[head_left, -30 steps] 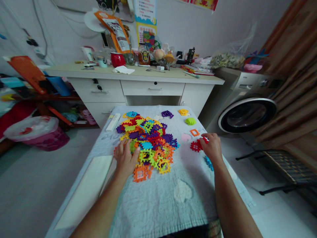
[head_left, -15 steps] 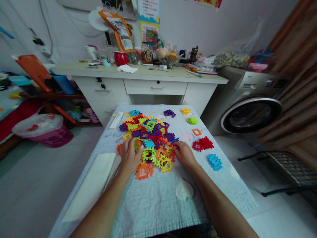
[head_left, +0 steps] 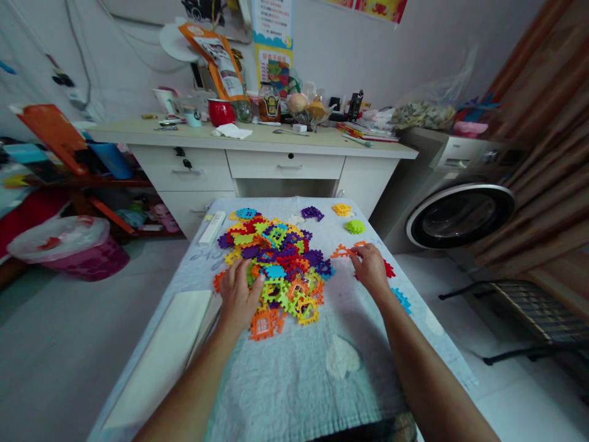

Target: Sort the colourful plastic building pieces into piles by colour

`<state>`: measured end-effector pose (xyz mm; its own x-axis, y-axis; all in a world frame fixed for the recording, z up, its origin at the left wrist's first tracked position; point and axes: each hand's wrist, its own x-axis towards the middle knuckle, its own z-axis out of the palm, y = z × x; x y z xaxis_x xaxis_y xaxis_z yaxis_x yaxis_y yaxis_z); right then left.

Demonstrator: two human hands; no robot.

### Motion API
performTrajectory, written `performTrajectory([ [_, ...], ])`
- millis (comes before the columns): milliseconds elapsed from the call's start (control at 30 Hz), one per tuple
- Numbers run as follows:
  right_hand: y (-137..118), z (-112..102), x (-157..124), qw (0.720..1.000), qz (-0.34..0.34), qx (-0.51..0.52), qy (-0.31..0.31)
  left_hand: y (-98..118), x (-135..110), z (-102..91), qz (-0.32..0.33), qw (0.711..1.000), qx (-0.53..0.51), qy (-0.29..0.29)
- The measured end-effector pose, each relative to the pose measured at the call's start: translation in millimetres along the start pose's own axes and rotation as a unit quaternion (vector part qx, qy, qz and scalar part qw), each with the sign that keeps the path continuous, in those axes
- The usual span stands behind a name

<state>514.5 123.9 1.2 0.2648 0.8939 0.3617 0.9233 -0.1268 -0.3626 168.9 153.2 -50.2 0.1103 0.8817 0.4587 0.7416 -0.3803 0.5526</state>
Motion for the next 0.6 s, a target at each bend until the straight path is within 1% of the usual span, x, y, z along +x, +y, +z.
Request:
performTrajectory([
  [100, 25.7, -10.3, 27.8, 0.996, 0.04, -0.083, -0.019, -1.5, 0.4, 0.9, 0.004, 1.0, 0.0, 0.006],
  [167, 40.0, -13.5, 43.7, 0.989, 0.073, -0.12, -0.039, -2.5, 0.8, 1.2, 0.006, 1.0, 0.0, 0.008],
  [267, 55.4, -14.1, 60.0, 0.979, 0.12, -0.148, -0.07, -3.0, 1.5, 1.0, 0.008, 1.0, -0.001, 0.011],
  [333, 61.7, -14.2, 65.7, 0.974, 0.138, -0.159, -0.084, -2.4, 1.6, 0.2, 0.008, 1.0, -0.002, 0.011],
  [400, 63.8, -16.2, 67.5, 0.972, 0.147, -0.165, -0.075, -1.2, 1.7, -0.6, 0.007, 1.0, -0.001, 0.01],
  [467, 60.0, -20.4, 65.5, 0.975, 0.146, -0.16, -0.046, 0.0, 1.7, -1.2, 0.006, 1.0, 0.001, 0.01],
  [533, 48.9, -25.3, 59.3, 0.981, 0.136, -0.14, -0.02, 0.7, 1.9, -1.2, 0.006, 1.0, 0.003, 0.012],
  [600, 31.5, -27.8, 48.9, 0.989, 0.107, -0.105, -0.014, 0.8, 2.1, -0.7, 0.005, 1.0, 0.003, 0.013],
])
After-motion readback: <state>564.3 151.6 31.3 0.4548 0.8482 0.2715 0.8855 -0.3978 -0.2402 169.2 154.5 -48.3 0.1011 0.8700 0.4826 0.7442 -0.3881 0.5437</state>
